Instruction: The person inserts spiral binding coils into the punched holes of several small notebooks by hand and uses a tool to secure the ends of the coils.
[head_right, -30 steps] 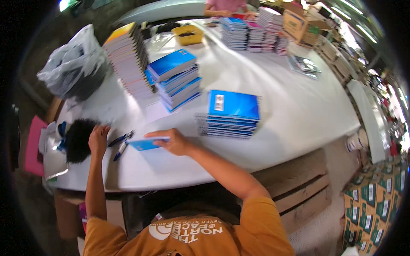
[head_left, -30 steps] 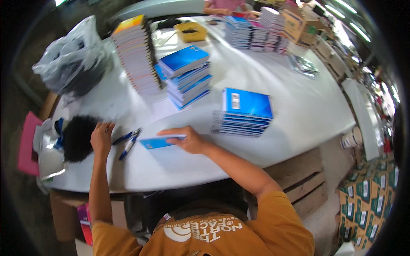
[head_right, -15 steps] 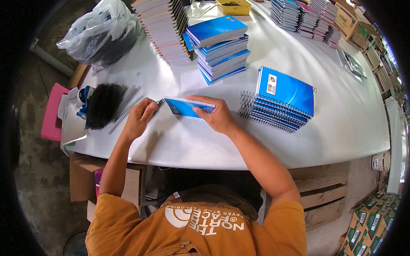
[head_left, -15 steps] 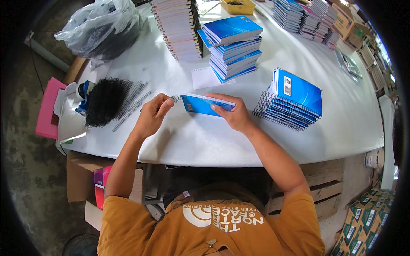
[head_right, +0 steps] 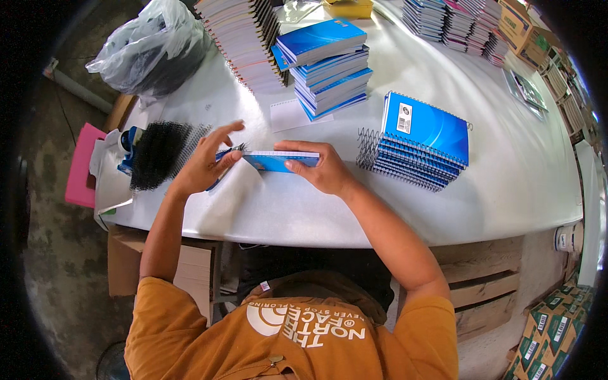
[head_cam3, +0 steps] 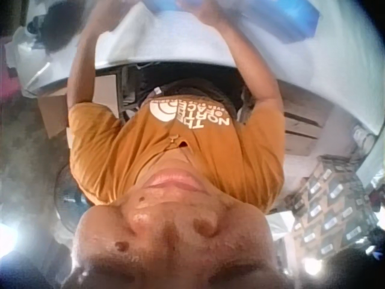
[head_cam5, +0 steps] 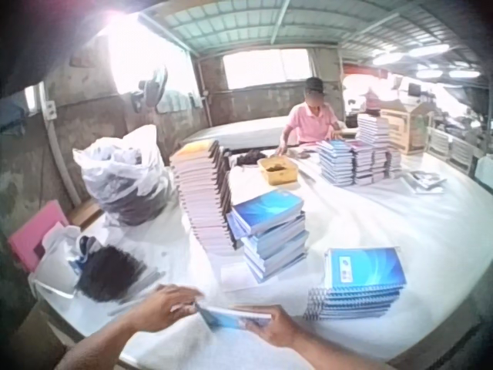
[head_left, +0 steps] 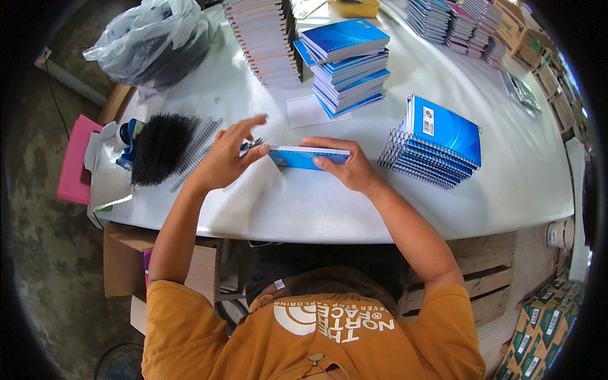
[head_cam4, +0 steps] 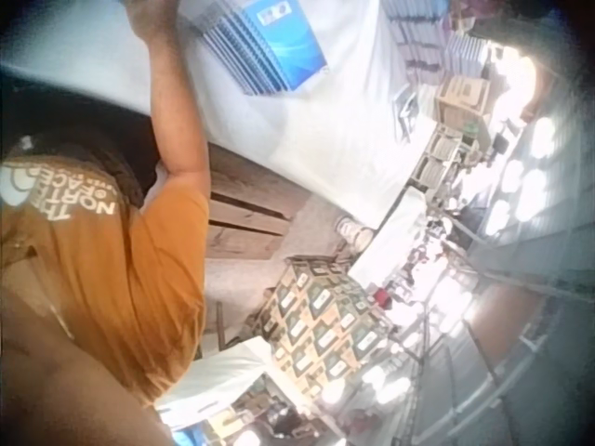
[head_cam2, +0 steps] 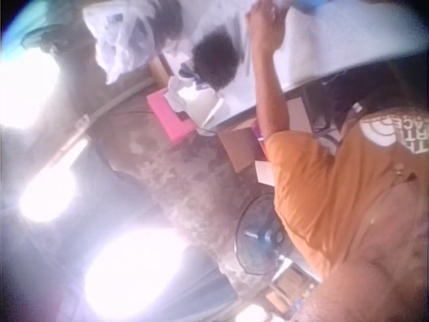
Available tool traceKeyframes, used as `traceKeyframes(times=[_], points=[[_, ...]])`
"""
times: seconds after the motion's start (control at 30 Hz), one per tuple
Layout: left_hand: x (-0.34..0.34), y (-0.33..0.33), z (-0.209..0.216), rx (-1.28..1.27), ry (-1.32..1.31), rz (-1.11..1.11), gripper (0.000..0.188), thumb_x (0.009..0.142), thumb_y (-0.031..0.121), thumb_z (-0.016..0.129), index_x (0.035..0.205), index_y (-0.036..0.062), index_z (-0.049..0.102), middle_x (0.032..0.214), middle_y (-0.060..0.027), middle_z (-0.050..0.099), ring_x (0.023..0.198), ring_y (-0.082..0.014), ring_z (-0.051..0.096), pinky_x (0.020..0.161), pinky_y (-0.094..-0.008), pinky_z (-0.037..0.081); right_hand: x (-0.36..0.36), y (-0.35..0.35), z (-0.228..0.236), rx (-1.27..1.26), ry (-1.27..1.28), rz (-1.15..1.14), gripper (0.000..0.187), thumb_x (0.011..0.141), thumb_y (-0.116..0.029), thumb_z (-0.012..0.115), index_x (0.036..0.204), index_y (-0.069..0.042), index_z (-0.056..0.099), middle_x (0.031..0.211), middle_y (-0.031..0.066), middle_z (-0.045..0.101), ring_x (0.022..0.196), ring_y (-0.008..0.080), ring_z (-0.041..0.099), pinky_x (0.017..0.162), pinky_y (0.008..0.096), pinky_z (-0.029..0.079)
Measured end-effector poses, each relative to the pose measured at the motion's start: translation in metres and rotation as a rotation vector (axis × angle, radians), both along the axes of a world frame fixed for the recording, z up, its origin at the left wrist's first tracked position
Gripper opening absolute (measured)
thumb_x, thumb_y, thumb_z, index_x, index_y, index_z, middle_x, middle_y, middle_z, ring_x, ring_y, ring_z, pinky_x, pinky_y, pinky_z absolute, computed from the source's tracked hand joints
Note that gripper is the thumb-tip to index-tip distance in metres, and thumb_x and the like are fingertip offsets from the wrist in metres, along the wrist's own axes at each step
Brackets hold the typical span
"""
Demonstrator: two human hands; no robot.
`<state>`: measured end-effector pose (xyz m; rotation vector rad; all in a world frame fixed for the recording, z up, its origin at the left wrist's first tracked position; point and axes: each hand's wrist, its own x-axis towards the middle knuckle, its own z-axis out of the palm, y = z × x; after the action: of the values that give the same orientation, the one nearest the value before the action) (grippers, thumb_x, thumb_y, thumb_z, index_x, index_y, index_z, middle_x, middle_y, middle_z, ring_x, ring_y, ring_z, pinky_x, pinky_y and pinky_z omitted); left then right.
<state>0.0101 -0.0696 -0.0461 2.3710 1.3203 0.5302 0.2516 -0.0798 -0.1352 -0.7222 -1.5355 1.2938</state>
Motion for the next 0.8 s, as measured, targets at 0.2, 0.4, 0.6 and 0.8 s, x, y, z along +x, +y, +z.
traceKeyframes(times=[0.2,0.4,0.6,0.8], points=[[0.018,-0.005,0.016,0.326,0.223,-0.092,0.025,0.08,0.018,0.064,0.102,0.0069,0.059,0.099,-0.0071,0.061,0.095,-0.0225,0.054,0.088,-0.0354,0.033,0.0,-0.004,0.0,0.108,-0.135,-0.057,0.025,0.084,-0.007,0.061,0.108,-0.004,0.063,0.097,0.0094,0.067,0.082,0.0102,0.059,0.077,0.0241,0.047],[0.024,-0.015,0.03,0.162,0.487,-0.016,0.028,0.076,0.021,0.066,0.099,0.007,0.058,0.099,-0.0083,0.058,0.099,-0.0271,0.052,0.086,-0.0369,0.037,-0.007,-0.009,-0.008,0.195,-0.137,-0.046,0.027,0.083,-0.006,0.061,0.11,-0.005,0.061,0.099,0.0116,0.067,0.085,0.0137,0.061,0.078,0.0272,0.047],[0.034,-0.02,0.036,0.032,0.537,-0.022,0.05,0.071,0.029,0.071,0.109,0.0037,0.054,0.109,-0.0137,0.055,0.107,-0.0289,0.049,0.093,-0.04,0.034,-0.001,-0.02,0.002,0.254,-0.123,-0.037,0.027,0.084,-0.005,0.06,0.111,-0.005,0.06,0.1,0.014,0.066,0.084,0.0181,0.063,0.076,0.0277,0.047],[0.028,-0.077,-0.065,0.37,0.324,0.084,0.096,0.079,0.06,0.051,0.133,-0.0131,0.021,0.141,-0.0336,0.011,0.132,-0.0487,0.01,0.105,-0.0572,0.0,-0.008,-0.03,0.004,0.23,-0.143,-0.077,0.028,0.083,-0.004,0.061,0.11,-0.002,0.06,0.101,0.0147,0.065,0.083,0.0184,0.064,0.073,0.0271,0.048]])
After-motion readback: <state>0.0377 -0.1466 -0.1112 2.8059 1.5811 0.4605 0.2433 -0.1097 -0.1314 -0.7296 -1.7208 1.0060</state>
